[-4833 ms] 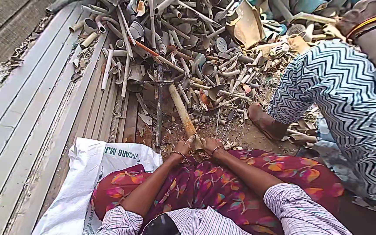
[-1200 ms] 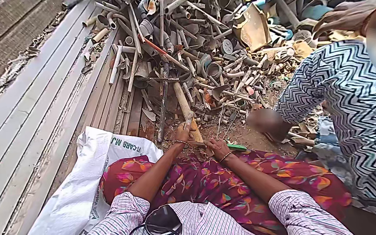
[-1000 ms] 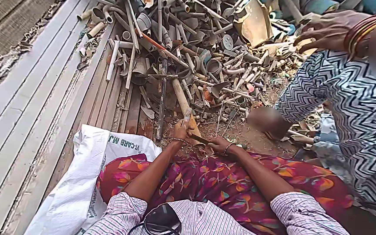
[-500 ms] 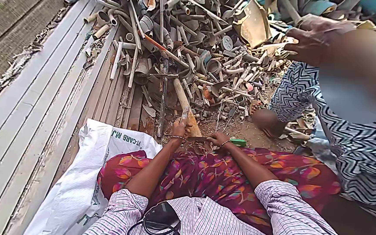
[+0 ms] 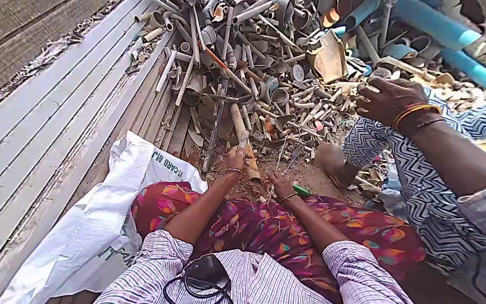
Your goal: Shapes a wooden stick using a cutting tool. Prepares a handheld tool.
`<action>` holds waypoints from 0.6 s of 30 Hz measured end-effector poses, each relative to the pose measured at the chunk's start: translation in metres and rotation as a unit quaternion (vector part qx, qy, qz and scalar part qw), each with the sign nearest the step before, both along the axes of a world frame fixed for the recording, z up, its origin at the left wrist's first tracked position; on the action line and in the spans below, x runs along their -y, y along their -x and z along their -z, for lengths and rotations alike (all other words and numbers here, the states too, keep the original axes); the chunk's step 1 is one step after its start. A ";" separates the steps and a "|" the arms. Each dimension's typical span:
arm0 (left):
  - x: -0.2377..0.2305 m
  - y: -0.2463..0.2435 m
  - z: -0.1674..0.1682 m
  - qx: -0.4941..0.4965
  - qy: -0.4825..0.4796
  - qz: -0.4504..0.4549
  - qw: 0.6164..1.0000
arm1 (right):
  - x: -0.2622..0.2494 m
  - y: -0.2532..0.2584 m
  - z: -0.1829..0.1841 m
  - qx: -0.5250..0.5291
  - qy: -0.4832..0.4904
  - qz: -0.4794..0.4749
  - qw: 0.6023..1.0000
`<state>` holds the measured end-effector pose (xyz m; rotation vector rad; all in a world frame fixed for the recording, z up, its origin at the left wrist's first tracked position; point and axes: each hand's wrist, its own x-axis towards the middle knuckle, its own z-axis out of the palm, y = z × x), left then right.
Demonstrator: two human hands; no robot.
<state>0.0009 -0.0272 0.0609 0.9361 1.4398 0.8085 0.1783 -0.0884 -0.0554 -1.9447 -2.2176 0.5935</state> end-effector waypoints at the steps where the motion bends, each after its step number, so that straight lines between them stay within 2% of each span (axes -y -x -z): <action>1: 0.001 0.000 0.000 -0.001 -0.002 0.008 1.000 | 0.001 -0.001 0.000 0.024 0.014 -0.014 1.000; 5: 0.005 -0.001 0.002 0.005 0.010 0.006 1.000 | -0.001 -0.001 -0.002 0.068 0.100 -0.014 0.993; 14: 0.006 0.007 0.007 -0.007 0.018 0.010 1.000 | 0.007 -0.004 0.000 0.040 0.136 -0.051 0.989; 16: 0.000 0.003 0.001 -0.003 0.026 -0.009 1.000 | 0.012 -0.007 -0.004 0.058 0.146 -0.098 0.983; 18: -0.003 0.001 0.001 -0.002 0.028 -0.007 1.000 | 0.020 -0.010 -0.006 0.091 0.188 -0.202 0.957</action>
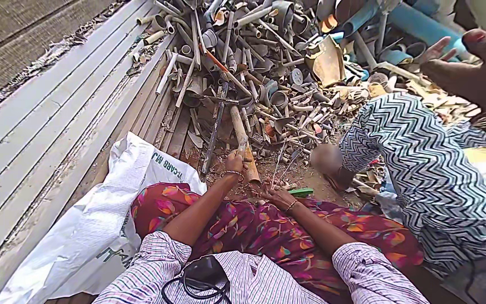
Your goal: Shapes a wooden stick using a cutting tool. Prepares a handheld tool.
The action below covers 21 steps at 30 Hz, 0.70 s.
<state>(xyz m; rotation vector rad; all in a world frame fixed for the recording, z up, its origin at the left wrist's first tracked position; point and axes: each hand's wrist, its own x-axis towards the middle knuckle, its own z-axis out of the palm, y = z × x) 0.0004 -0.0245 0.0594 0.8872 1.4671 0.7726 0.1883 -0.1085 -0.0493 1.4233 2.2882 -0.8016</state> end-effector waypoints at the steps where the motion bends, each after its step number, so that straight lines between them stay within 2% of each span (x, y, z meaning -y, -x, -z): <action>1: 0.002 -0.002 0.001 0.002 0.000 0.003 1.000 | 0.007 0.001 0.002 0.000 0.027 -0.043 0.999; 3: 0.003 -0.006 -0.006 0.010 -0.007 0.009 1.000 | 0.012 0.009 0.007 -0.059 -0.004 -0.021 0.998; 6: 0.007 -0.008 -0.007 0.006 -0.017 0.041 0.999 | 0.001 0.015 -0.003 -0.136 -0.114 0.099 0.979; 11: 0.000 -0.002 0.012 0.022 0.003 -0.003 1.000 | -0.021 0.011 -0.015 -0.048 -0.030 0.173 0.983; 21: 0.006 0.008 0.005 0.000 0.017 -0.009 1.000 | -0.043 0.005 -0.009 -0.039 -0.025 0.235 0.971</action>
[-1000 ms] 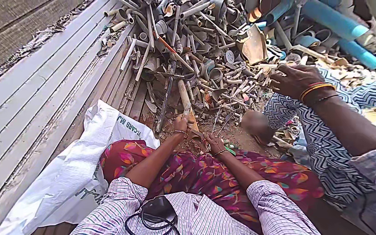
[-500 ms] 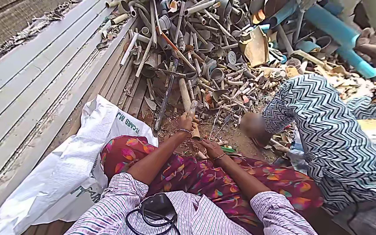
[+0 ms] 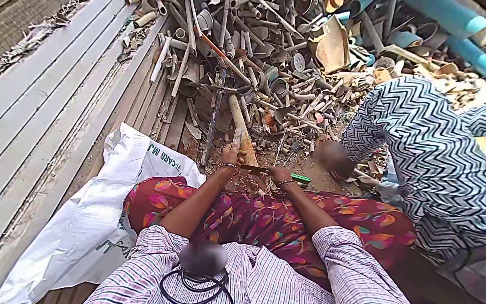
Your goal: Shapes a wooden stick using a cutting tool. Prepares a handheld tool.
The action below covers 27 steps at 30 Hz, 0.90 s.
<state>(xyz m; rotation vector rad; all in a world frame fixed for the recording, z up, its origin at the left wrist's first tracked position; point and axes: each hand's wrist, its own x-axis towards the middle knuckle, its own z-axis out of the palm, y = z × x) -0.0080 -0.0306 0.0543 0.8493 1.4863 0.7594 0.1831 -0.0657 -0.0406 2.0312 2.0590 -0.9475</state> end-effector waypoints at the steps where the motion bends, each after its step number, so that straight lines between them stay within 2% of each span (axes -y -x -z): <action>1: 0.000 0.001 -0.002 0.003 0.002 -0.006 1.000 | 0.000 0.000 -0.001 -0.001 -0.006 0.001 1.000; 6: 0.006 0.006 -0.008 0.016 0.000 -0.015 1.000 | 0.006 0.002 0.001 0.006 -0.045 0.015 0.999; 7: 0.007 0.007 -0.009 0.017 -0.001 -0.014 1.000 | 0.005 0.000 0.000 0.002 -0.048 0.063 0.997; 9: 0.008 0.011 -0.009 0.022 -0.004 -0.014 1.000 | -0.004 -0.017 -0.006 0.002 -0.056 0.239 0.969; 10: 0.008 0.013 -0.008 0.024 -0.005 -0.013 1.000 | -0.008 -0.030 -0.011 0.012 -0.068 0.290 0.955; 11: 0.009 0.015 -0.007 0.024 -0.003 -0.013 1.000 | -0.007 -0.038 -0.014 0.031 -0.077 0.289 0.954; 14: 0.003 0.015 -0.010 0.025 -0.007 -0.011 1.000 | 0.004 -0.028 -0.024 0.024 -0.089 0.175 0.980; 18: 0.002 0.002 -0.010 0.017 -0.025 0.021 0.999 | 0.017 0.011 -0.010 0.000 -0.059 0.026 0.998; 23: -0.004 -0.006 0.002 0.020 -0.021 0.014 0.999 | 0.020 0.011 -0.011 0.015 -0.008 0.024 1.000; 27: -0.002 -0.005 0.001 0.000 -0.022 0.025 0.999 | 0.023 0.015 -0.012 0.009 -0.015 -0.075 0.997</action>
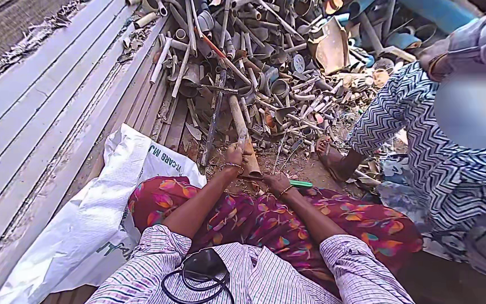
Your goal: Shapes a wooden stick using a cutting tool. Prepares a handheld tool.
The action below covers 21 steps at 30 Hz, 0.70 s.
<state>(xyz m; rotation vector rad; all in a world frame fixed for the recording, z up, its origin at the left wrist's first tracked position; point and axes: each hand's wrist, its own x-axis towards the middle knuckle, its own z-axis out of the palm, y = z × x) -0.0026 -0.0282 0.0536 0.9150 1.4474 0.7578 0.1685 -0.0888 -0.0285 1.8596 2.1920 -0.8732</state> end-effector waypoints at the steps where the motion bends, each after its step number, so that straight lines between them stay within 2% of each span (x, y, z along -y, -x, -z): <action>1: 0.000 -0.001 -0.001 -0.007 -0.001 0.000 1.000 | 0.000 0.001 -0.001 -0.006 -0.014 0.007 1.000; 5: 0.003 -0.002 -0.001 -0.013 -0.005 0.018 1.000 | -0.002 -0.008 0.001 -0.051 -0.118 0.132 0.983; 6: 0.002 -0.002 0.000 -0.012 -0.005 0.019 1.000 | -0.003 -0.009 0.002 -0.045 -0.114 0.135 0.983; 9: 0.001 -0.002 0.001 -0.008 0.005 0.018 1.000 | -0.003 -0.009 0.001 -0.001 0.013 0.098 0.995; 10: 0.001 -0.003 0.001 -0.010 0.006 0.016 1.000 | -0.002 -0.009 0.001 -0.004 0.014 0.093 0.996; 13: 0.001 -0.002 0.001 0.000 0.004 0.017 1.000 | 0.002 -0.006 -0.002 -0.034 -0.071 0.093 0.993; 16: 0.003 -0.005 -0.001 0.011 0.012 0.008 1.000 | 0.001 -0.011 -0.003 0.013 0.011 0.121 0.992; 18: 0.000 -0.004 -0.001 -0.003 0.019 0.020 1.000 | -0.005 -0.012 -0.008 0.012 0.018 0.171 0.985; 21: -0.003 -0.004 0.008 -0.045 0.040 0.072 0.996 | -0.014 -0.016 -0.015 -0.051 -0.066 0.269 0.959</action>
